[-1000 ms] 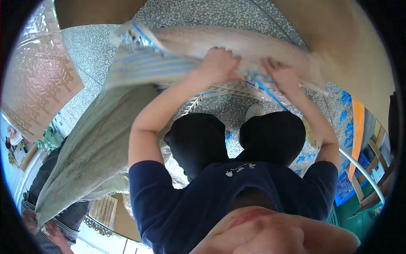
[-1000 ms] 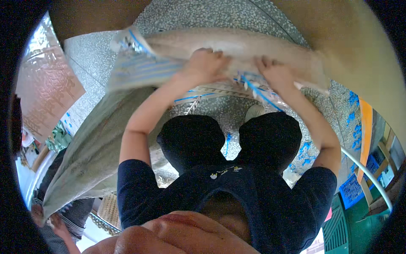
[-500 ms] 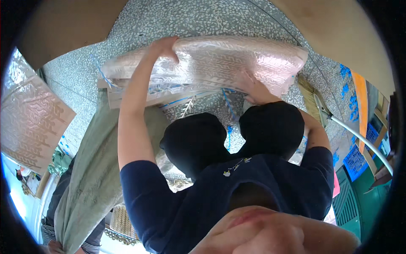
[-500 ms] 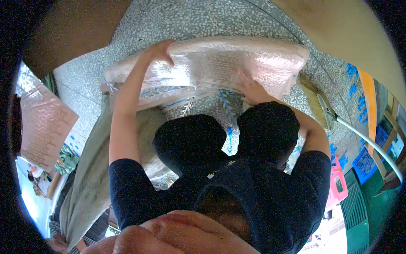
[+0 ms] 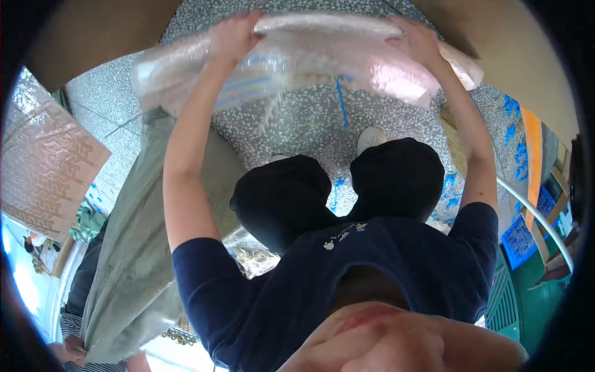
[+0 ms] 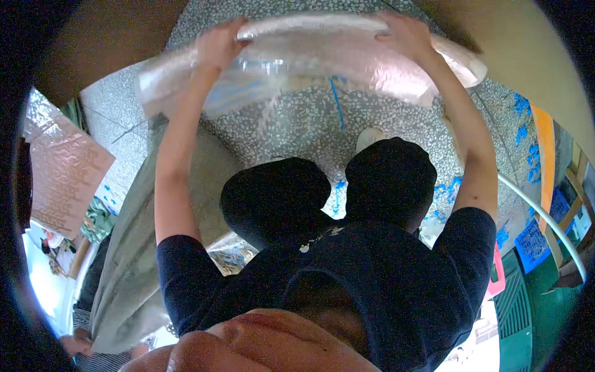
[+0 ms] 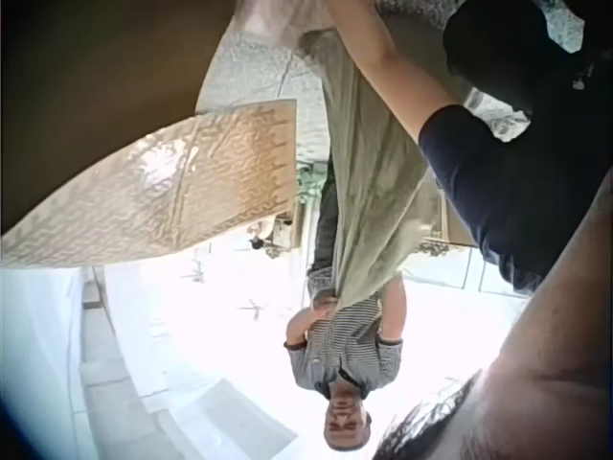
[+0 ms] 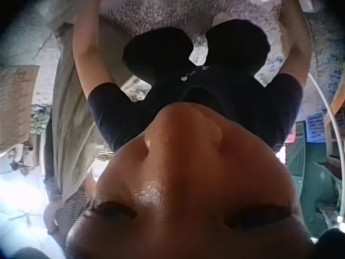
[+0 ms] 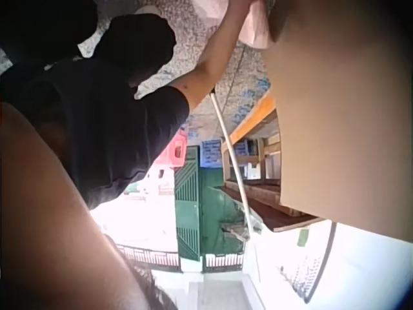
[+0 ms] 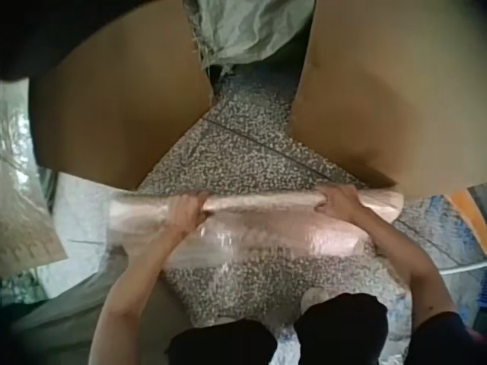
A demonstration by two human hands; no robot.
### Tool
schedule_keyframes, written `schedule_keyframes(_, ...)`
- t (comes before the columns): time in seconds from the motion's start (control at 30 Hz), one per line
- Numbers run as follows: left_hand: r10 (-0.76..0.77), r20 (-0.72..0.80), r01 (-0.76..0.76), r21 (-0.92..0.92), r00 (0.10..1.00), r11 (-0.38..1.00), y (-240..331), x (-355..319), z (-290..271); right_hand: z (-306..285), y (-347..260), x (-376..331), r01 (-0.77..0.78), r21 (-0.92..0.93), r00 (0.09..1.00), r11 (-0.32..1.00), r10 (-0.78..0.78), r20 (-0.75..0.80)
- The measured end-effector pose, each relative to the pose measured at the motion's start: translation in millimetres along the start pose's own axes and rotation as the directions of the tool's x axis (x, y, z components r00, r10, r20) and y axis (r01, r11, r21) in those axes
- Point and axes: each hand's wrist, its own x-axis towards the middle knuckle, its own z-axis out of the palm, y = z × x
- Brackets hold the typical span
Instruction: Organizing raw shoe materials and sweeping the workshop floor.
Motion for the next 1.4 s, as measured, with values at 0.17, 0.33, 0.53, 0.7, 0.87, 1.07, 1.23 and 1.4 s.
schedule_keyframes(0.17,0.144,-0.408,-0.116,0.094,0.901,0.989,-4,2,24,15,-11,-23,0.118,-0.171,0.945,0.978,-0.163,-0.282)
schedule_keyframes(0.33,0.118,-0.368,-0.094,0.083,0.922,0.992,14,-66,69,71,-29,-86,0.059,-0.286,0.907,0.957,-0.171,-0.385)
schedule_keyframes(0.53,0.059,-0.052,-0.06,-0.03,0.997,0.998,28,-152,108,102,-44,-134,0.337,0.006,0.94,0.941,-0.336,-0.048)
schedule_keyframes(0.7,-0.032,-0.02,0.031,-0.048,0.999,0.998,37,-188,146,54,-84,-17,-0.113,0.374,0.908,0.921,-0.057,0.415)
schedule_keyframes(0.87,-0.464,-0.1,0.372,-0.461,0.88,0.806,85,-178,142,87,-100,43,-0.088,0.581,0.754,0.809,-0.327,0.569)
schedule_keyframes(1.07,-0.672,0.569,-0.194,-0.677,0.474,-0.71,88,-179,171,92,-117,34,-0.253,0.603,0.726,0.756,-0.264,0.635)
schedule_keyframes(1.23,-0.32,0.533,-0.146,-0.342,0.783,-0.928,75,-172,182,71,-122,20,-0.195,0.546,0.787,0.815,-0.202,0.583)
schedule_keyframes(1.4,-0.167,0.529,0.079,-0.411,0.832,-0.908,93,-147,102,-53,-145,-23,-0.506,0.719,0.786,0.476,-0.087,0.612)
